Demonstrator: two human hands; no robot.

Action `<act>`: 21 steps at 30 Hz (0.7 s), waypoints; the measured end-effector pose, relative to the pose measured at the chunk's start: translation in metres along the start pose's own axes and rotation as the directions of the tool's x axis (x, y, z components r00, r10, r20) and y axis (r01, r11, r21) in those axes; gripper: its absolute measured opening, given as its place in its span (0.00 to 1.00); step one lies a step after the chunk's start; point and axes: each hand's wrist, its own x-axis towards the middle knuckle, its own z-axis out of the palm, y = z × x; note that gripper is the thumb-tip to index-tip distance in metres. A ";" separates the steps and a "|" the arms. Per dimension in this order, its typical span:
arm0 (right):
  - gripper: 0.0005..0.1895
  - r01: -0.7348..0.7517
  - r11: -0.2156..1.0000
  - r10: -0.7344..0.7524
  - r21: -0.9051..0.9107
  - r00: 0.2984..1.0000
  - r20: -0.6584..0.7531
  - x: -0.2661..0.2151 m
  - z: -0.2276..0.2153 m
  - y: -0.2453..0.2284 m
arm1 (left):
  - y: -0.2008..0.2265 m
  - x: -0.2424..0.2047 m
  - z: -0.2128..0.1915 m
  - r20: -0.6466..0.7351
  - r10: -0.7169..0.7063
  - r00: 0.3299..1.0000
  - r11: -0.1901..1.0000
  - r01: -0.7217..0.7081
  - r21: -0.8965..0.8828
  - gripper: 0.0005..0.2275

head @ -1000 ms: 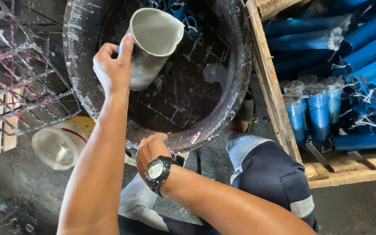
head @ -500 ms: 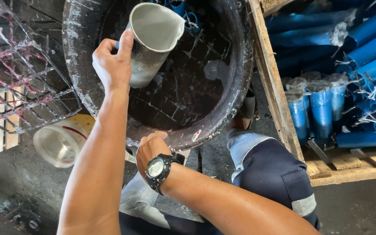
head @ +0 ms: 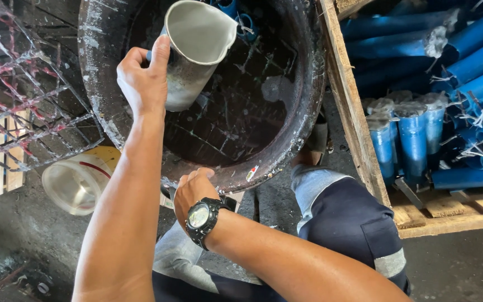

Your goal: The person sits on the floor and repeatedly picks up blue plastic pipes from a wooden crate. They pour a grey liquid from a metal pitcher into each pipe and then place the filled pipes into a large circular basin containing a wire grid.

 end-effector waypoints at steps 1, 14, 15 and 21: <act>0.23 0.000 1.000 0.000 0.000 1.000 0.000 0.000 -0.001 0.000 | -0.002 0.000 0.000 0.000 0.000 1.000 1.000 0.000 0.000 0.22; 0.22 -0.031 1.000 0.031 0.003 0.999 0.029 0.003 0.000 0.005 | 0.024 -0.035 -0.057 -0.034 -0.101 0.994 0.938 0.084 -0.336 0.12; 0.21 -0.035 0.999 0.035 0.004 0.999 0.019 0.002 0.001 0.008 | 0.033 -0.043 -0.068 -0.047 -0.126 0.991 0.910 0.096 -0.403 0.14; 0.18 -0.166 0.986 0.169 0.037 0.979 -0.117 0.014 0.025 0.026 | 0.001 -0.081 -0.113 -0.114 -0.394 0.912 0.506 0.112 -0.855 0.16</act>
